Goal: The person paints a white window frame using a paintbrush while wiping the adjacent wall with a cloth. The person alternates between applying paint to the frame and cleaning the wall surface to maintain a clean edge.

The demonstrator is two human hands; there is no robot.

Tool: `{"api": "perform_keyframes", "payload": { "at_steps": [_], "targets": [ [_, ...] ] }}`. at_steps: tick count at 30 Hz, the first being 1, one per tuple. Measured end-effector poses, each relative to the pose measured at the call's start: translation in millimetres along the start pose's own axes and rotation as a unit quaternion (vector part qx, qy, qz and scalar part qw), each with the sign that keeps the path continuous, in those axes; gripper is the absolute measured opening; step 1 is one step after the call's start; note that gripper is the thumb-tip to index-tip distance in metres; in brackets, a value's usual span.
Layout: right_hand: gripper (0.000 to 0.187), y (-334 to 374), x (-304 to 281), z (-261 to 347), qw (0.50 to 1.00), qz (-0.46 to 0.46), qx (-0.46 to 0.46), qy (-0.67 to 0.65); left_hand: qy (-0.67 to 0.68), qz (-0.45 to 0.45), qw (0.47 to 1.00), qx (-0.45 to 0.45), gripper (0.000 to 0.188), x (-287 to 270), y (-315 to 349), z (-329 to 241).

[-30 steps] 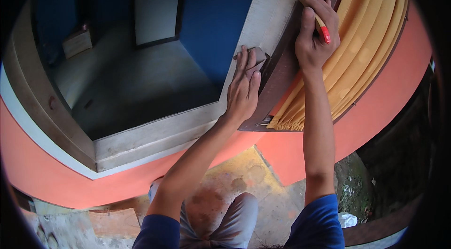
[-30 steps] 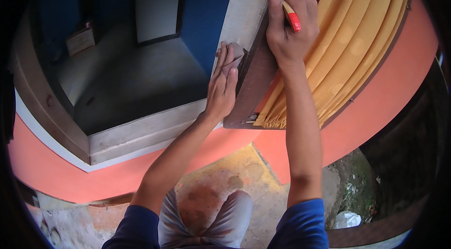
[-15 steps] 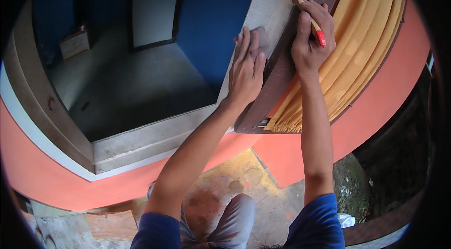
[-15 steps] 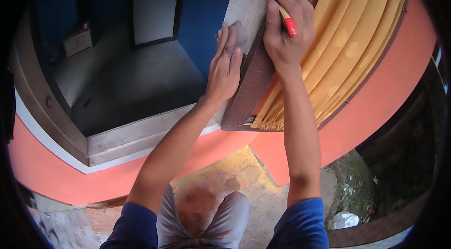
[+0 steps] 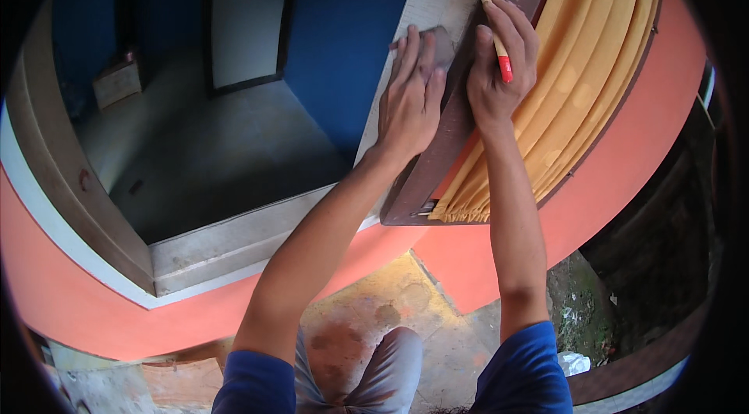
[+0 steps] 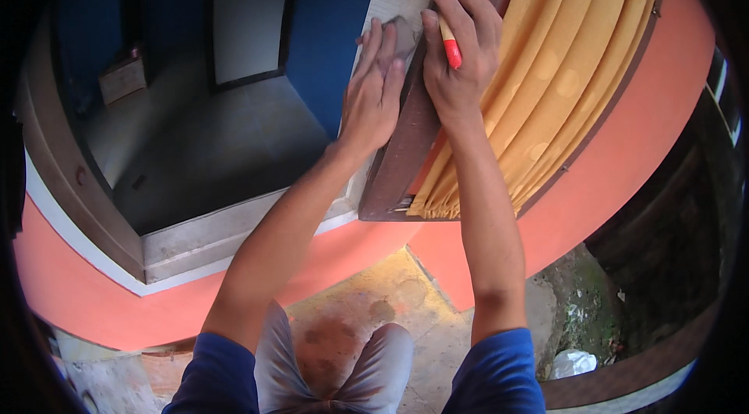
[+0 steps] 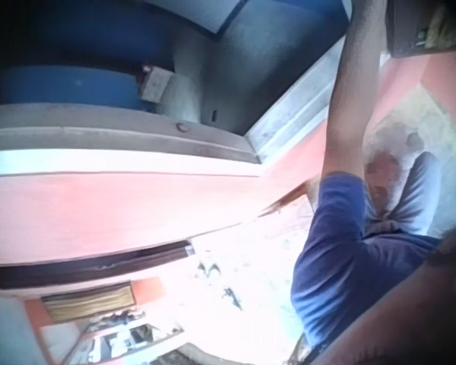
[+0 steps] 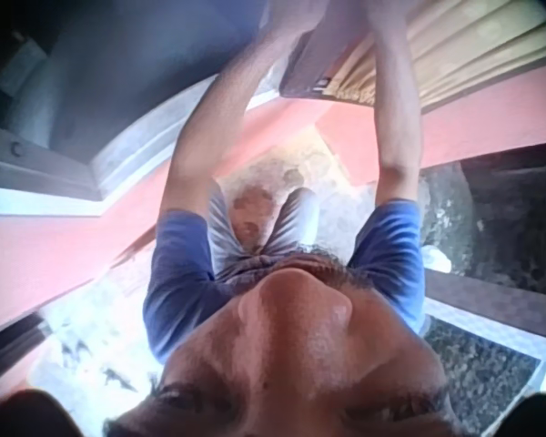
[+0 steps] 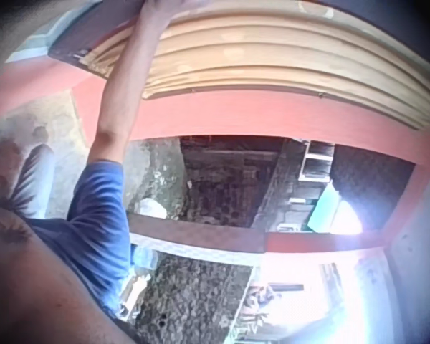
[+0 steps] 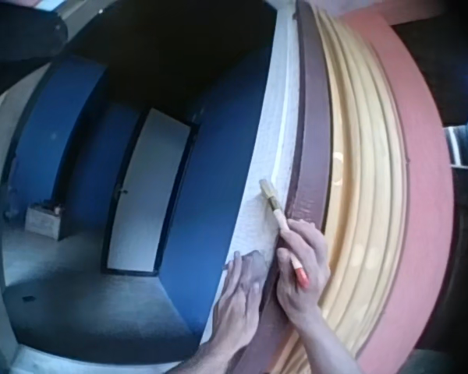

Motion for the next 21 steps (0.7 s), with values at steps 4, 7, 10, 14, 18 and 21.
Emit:
{"api": "perform_keyframes", "payload": {
  "at_steps": [4,7,10,14,18,21],
  "targets": [
    [0.03,-3.9,9.0,10.8,0.999,-0.013,0.016,-0.034,-0.029,-0.025,0.999,0.011,0.051,-33.0,-91.0,5.6],
    [0.03,-3.2,5.3,7.6,0.999,-0.01,0.015,-0.028,-0.008,-0.011,1.0,0.011,0.052,-26.6,-80.6,6.7],
    [0.03,-3.5,-7.3,-0.9,1.0,-0.004,-0.001,-0.007,-0.011,0.032,0.999,0.008,0.053,-4.6,-2.3,4.7],
    [0.028,-3.1,0.3,4.7,1.0,-0.01,0.001,-0.014,-0.046,-0.006,0.998,0.046,0.054,-6.1,-21.9,15.8],
    [0.027,-1.9,5.6,9.3,0.999,-0.026,0.003,-0.038,-0.029,-0.037,0.994,0.095,0.051,-35.1,-129.8,-6.0],
    [0.027,3.8,0.9,9.4,0.999,-0.026,0.017,-0.043,-0.019,-0.005,0.997,0.08,0.052,-28.1,-107.7,0.5]
  ]
}}
Point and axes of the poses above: each hand's wrist, its own y-axis away from the middle knuckle, its own x-axis out of the palm, z = x × y, the point moved 4 cm from there along -y, towards the middle knuckle, and after that the axes turned 11 degrees about z, right-handed, at the moved point
